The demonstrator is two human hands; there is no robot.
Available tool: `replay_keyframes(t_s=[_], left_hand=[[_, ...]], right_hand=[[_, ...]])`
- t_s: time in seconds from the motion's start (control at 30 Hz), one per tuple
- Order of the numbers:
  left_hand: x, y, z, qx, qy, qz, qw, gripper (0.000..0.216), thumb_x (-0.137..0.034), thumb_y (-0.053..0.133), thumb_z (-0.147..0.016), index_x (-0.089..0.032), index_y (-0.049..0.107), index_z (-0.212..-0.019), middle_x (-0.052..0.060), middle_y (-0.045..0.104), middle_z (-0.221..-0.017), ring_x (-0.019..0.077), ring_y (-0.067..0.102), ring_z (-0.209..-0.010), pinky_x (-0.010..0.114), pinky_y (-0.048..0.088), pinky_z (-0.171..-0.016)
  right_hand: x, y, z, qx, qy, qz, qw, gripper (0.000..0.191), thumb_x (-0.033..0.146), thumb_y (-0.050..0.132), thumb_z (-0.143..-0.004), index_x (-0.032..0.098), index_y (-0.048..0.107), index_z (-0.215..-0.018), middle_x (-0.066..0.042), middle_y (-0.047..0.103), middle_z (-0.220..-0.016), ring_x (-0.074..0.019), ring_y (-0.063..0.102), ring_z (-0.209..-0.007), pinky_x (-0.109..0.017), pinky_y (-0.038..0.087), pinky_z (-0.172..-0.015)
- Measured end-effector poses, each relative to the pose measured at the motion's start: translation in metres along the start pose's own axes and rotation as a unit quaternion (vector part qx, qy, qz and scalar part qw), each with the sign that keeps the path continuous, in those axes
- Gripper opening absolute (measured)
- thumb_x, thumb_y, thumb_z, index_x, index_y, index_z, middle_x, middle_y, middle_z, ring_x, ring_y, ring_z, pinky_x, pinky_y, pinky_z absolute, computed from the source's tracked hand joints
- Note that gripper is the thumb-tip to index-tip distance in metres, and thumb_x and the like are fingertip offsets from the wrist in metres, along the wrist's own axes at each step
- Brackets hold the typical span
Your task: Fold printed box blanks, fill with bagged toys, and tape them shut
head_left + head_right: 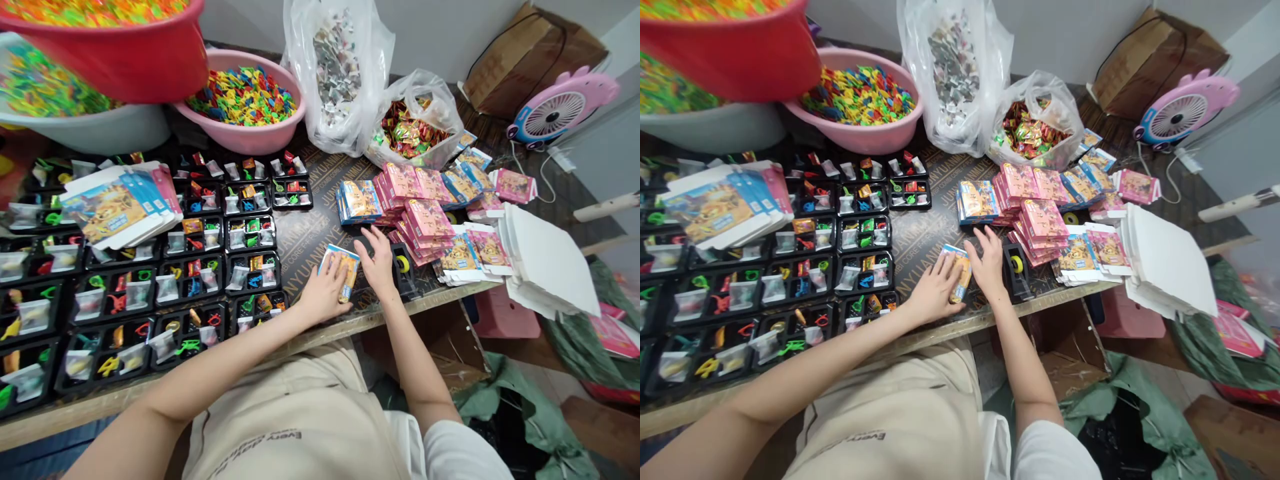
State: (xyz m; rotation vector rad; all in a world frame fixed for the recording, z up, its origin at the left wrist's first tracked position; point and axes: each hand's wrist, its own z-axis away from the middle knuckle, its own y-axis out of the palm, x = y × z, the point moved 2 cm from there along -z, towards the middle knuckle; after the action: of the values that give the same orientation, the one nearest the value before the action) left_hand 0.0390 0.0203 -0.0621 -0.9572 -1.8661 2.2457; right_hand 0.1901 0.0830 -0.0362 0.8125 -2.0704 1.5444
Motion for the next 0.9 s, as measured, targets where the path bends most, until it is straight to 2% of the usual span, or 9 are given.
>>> replay_keyframes(t_s=[0.1,0.27,0.37,0.43,0.53,0.6,0.67,0.77,0.9], left_hand=[[0.012,-0.007,0.003,-0.001,0.0,0.029,1.0,0.094,-0.043,0.073,-0.074,-0.007,0.034,-0.152,0.026,0.013,-0.165,0.0424,0.009,-0.154,0.06,0.027,-0.118],[0.016,-0.014,0.016,0.023,0.013,0.184,0.983,0.11,-0.028,0.076,-0.064,-0.015,0.022,-0.158,0.024,-0.005,-0.166,0.0395,0.009,-0.155,0.058,0.026,-0.119],[0.01,-0.015,0.02,0.016,0.01,0.295,0.955,0.114,-0.029,0.078,-0.065,-0.018,0.015,-0.16,0.022,-0.012,-0.166,0.0368,0.002,-0.156,0.053,0.021,-0.123],[0.007,-0.018,0.02,-0.015,-0.03,0.345,0.938,0.12,-0.038,0.081,-0.065,-0.019,0.011,-0.16,0.021,-0.012,-0.166,0.0384,-0.003,-0.155,0.056,0.018,-0.123],[0.013,-0.033,0.022,-0.076,-0.11,0.413,0.901,0.131,-0.047,0.084,-0.061,-0.018,0.004,-0.16,0.025,0.005,-0.166,0.0418,0.008,-0.154,0.059,0.019,-0.122],[0.021,-0.053,0.029,-0.096,-0.11,0.452,0.88,0.132,-0.042,0.085,-0.059,-0.018,0.004,-0.16,0.023,0.017,-0.163,0.0402,0.019,-0.152,0.056,0.02,-0.123],[0.03,-0.077,0.044,-0.092,-0.062,0.477,0.872,0.13,-0.035,0.085,-0.057,-0.022,0.007,-0.16,0.018,0.02,-0.162,0.0387,0.02,-0.151,0.053,0.016,-0.125],[0.042,-0.108,0.072,-0.051,0.019,0.525,0.849,0.129,-0.035,0.087,-0.056,-0.027,0.012,-0.16,0.013,0.02,-0.163,0.0401,0.018,-0.151,0.053,0.013,-0.125],[0.051,-0.113,0.101,-0.022,0.023,0.685,0.728,0.12,-0.05,0.086,-0.056,-0.03,0.024,-0.156,0.012,0.043,-0.15,0.0393,0.04,-0.14,0.053,0.03,-0.118]], right_hand=[[-0.021,0.0,0.036,0.042,0.085,-0.12,0.988,0.059,0.062,0.052,-0.09,0.022,0.063,-0.132,-0.017,0.059,-0.14,-0.0287,0.057,-0.128,-0.048,0.049,-0.104],[-0.025,0.015,0.067,0.069,0.211,-0.309,0.925,0.072,0.067,0.054,-0.086,0.025,0.05,-0.144,-0.016,0.06,-0.141,-0.0286,0.063,-0.123,-0.046,0.056,-0.094],[0.0,0.014,0.068,0.034,0.197,-0.37,0.907,0.075,0.056,0.069,-0.081,0.025,0.048,-0.145,-0.015,0.059,-0.142,-0.0289,0.062,-0.124,-0.046,0.054,-0.1],[0.021,0.009,0.067,0.012,0.168,-0.381,0.909,0.077,0.049,0.076,-0.077,0.024,0.049,-0.144,-0.014,0.061,-0.14,-0.0284,0.063,-0.122,-0.046,0.052,-0.104],[0.045,0.002,0.06,0.028,0.11,-0.385,0.916,0.07,0.047,0.073,-0.081,0.025,0.049,-0.144,-0.012,0.068,-0.128,-0.0266,0.068,-0.112,-0.045,0.054,-0.1],[0.053,0.002,0.045,0.032,0.061,-0.385,0.92,0.06,0.051,0.061,-0.09,0.027,0.048,-0.144,-0.011,0.07,-0.123,-0.0253,0.069,-0.108,-0.044,0.055,-0.096],[0.054,0.011,0.017,0.03,0.012,-0.349,0.937,0.055,0.055,0.051,-0.094,0.029,0.049,-0.143,-0.01,0.068,-0.128,-0.0255,0.067,-0.111,-0.046,0.054,-0.096],[0.051,0.047,-0.044,0.085,-0.067,-0.192,0.975,0.065,0.058,0.064,-0.084,0.027,0.053,-0.141,-0.013,0.056,-0.144,-0.0314,0.053,-0.132,-0.051,0.046,-0.106],[0.05,0.112,-0.125,0.185,-0.125,0.035,0.974,0.094,0.048,0.08,-0.069,0.021,0.042,-0.15,-0.02,0.033,-0.16,-0.0399,0.029,-0.147,-0.061,0.03,-0.114]])
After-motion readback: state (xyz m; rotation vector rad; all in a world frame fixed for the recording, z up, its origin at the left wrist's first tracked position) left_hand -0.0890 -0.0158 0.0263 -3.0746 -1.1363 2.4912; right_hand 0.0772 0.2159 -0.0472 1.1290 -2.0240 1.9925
